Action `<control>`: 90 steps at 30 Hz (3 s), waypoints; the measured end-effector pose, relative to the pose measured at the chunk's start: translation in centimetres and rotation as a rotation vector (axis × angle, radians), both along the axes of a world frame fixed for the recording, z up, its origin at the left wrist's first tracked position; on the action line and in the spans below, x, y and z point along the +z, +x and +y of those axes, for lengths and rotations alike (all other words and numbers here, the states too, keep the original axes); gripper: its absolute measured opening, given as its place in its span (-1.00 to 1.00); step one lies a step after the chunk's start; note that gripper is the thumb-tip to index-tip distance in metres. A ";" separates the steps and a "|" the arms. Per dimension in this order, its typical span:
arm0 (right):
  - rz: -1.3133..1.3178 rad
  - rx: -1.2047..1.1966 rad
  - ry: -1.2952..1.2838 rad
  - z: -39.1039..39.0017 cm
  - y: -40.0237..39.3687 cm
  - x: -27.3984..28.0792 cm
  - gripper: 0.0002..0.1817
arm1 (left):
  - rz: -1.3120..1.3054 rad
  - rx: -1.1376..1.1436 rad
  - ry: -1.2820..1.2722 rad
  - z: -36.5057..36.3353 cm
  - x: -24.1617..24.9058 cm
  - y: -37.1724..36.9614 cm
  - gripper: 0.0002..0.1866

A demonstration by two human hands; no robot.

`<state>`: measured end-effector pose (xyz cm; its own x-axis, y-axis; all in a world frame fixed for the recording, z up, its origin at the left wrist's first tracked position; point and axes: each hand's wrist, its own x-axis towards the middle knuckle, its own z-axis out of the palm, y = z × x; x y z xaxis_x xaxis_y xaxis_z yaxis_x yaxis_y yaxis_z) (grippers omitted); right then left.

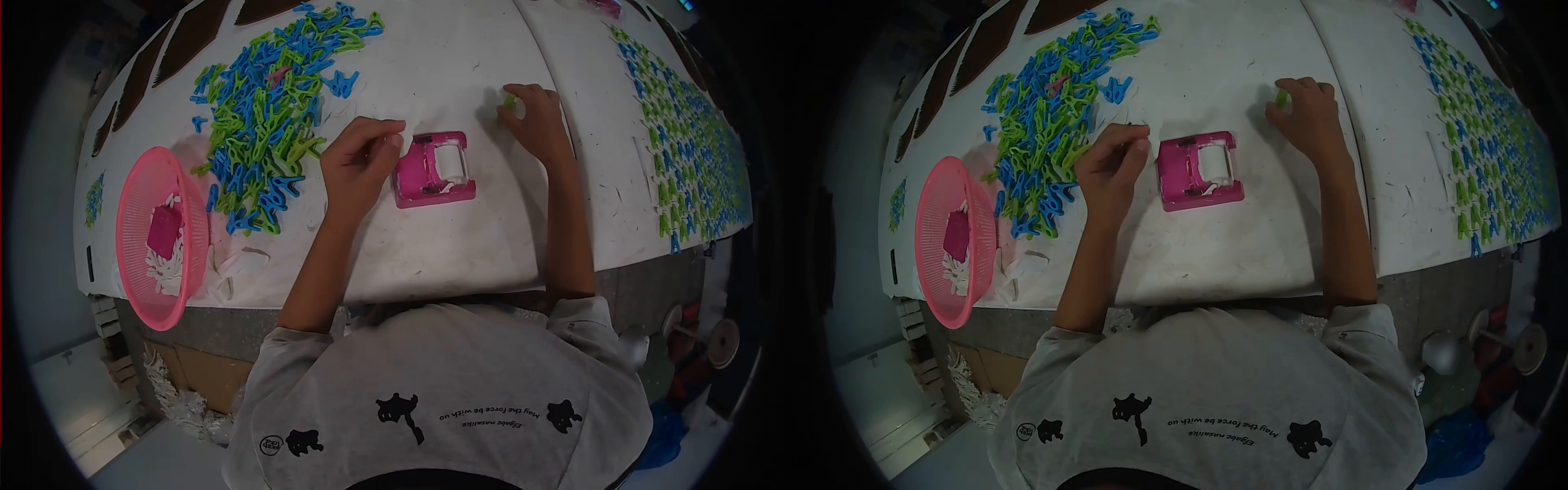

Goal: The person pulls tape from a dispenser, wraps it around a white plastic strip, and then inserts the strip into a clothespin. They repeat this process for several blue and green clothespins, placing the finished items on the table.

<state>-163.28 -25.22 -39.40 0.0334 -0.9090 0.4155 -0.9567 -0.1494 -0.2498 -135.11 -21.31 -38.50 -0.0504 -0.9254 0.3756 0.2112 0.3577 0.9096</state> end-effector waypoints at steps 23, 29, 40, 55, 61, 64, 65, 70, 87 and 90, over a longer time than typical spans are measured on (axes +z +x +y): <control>0.318 0.779 -0.053 3.8 8.8 6.8 -0.82 | -0.906 0.080 -0.491 0.5 0.6 0.6 -0.67; -0.012 0.675 0.064 3.0 7.3 7.5 -0.83 | -0.543 0.371 -0.733 -0.7 1.2 1.8 -0.57; -0.751 0.592 0.181 3.0 5.3 0.3 -0.78 | -0.744 0.559 -0.630 -3.0 -0.8 4.2 -0.60; -0.367 0.642 0.093 2.3 5.3 0.7 -0.74 | -0.753 0.509 -0.607 -3.0 -1.2 4.6 -0.63; -0.514 0.647 0.052 2.2 4.9 0.3 -0.76 | -0.731 0.476 -0.594 -3.1 -1.4 4.5 -0.64; -0.575 0.629 0.056 2.8 5.8 1.3 -0.78 | -0.693 0.446 -0.581 -3.2 -1.4 4.6 -0.65; -0.822 0.480 0.070 3.4 6.3 1.9 -0.82 | -0.655 0.428 -0.570 -3.2 -1.5 4.5 -0.65; -1.554 0.370 0.066 5.3 9.4 3.2 -0.91 | -0.171 0.073 -0.305 -1.9 -1.6 2.5 -0.65; -2.304 0.341 0.374 8.8 16.1 3.3 -0.80 | 0.467 -0.166 0.303 1.8 -0.8 -0.8 -0.94; -2.037 0.291 0.310 9.8 11.7 3.7 -0.74 | 0.648 -0.275 0.249 1.1 -0.6 0.2 -0.88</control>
